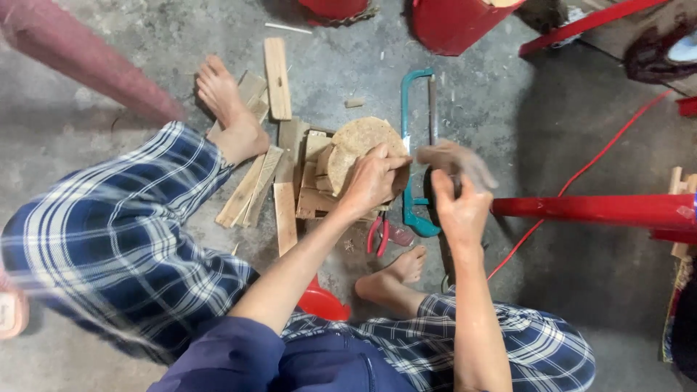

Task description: Attaching a drum skin to a wooden drum frame using small nails and a hammer.

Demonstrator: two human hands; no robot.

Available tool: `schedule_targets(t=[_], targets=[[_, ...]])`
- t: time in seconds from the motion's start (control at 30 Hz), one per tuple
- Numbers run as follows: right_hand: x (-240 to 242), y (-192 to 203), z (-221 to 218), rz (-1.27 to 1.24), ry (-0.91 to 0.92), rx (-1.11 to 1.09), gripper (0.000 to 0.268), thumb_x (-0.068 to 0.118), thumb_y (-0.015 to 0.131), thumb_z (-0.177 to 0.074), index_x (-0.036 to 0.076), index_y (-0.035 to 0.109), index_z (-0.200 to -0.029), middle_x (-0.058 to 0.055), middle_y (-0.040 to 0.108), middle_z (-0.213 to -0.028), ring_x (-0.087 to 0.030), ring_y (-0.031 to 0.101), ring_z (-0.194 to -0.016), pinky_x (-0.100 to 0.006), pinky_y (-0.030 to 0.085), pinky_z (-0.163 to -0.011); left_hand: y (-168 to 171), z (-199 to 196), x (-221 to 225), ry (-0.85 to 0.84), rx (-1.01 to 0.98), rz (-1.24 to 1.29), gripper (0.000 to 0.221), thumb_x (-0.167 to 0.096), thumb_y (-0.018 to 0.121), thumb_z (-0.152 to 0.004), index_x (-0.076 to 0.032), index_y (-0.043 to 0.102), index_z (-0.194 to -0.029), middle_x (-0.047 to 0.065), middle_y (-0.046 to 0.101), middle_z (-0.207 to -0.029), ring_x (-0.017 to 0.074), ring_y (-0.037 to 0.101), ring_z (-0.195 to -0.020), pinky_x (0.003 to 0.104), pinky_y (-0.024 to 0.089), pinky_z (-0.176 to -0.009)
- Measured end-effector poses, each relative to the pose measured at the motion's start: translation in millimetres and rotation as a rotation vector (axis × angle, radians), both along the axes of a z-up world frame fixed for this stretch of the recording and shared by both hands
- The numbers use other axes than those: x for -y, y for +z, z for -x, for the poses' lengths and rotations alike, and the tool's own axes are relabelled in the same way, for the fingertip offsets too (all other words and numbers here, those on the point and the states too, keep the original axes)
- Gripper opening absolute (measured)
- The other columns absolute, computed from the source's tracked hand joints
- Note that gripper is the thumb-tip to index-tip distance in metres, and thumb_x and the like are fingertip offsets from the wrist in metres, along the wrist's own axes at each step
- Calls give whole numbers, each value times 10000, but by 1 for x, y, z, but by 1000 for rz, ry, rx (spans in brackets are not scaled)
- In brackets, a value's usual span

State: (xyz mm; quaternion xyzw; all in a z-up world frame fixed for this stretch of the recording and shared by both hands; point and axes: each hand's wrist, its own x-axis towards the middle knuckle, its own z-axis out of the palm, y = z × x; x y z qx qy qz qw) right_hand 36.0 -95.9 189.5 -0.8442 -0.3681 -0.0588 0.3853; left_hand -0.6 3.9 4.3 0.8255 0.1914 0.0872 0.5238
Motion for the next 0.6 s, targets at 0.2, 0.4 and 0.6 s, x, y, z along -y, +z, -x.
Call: schedule_targets(t=[0.2, 0.4, 0.6], targets=[[45, -41, -15, 84, -161, 69, 284, 287, 757, -994, 4, 737, -973, -249, 689, -807, -452, 697, -850, -475, 552, -705, -7, -3, 1, -35, 59, -37, 352, -139, 537, -919, -315, 751, -1137, 40, 637, -971, 408, 644, -931, 579, 573, -772], [27, -19, -9, -18, 87, -114, 264, -78, 577, -849, -59, 690, -1086, -143, 686, -1201, -286, 646, -1111, -357, 498, -989, 0, 2, -1, -31, 56, -54, 294, -126, 530, -911, -249, 753, -1058, 28, 655, -986, 397, 653, -967, 570, 572, -764], [26, -21, -14, -16, 72, 127, 144, -7, 683, -928, -6, 708, -1070, -228, 725, -1140, -400, 669, -1118, -476, 465, -1029, -1, 0, 0, -31, 20, -55, 335, -147, 536, -912, -323, 751, -1100, 16, 657, -1008, 368, 655, -992, 564, 584, -802]])
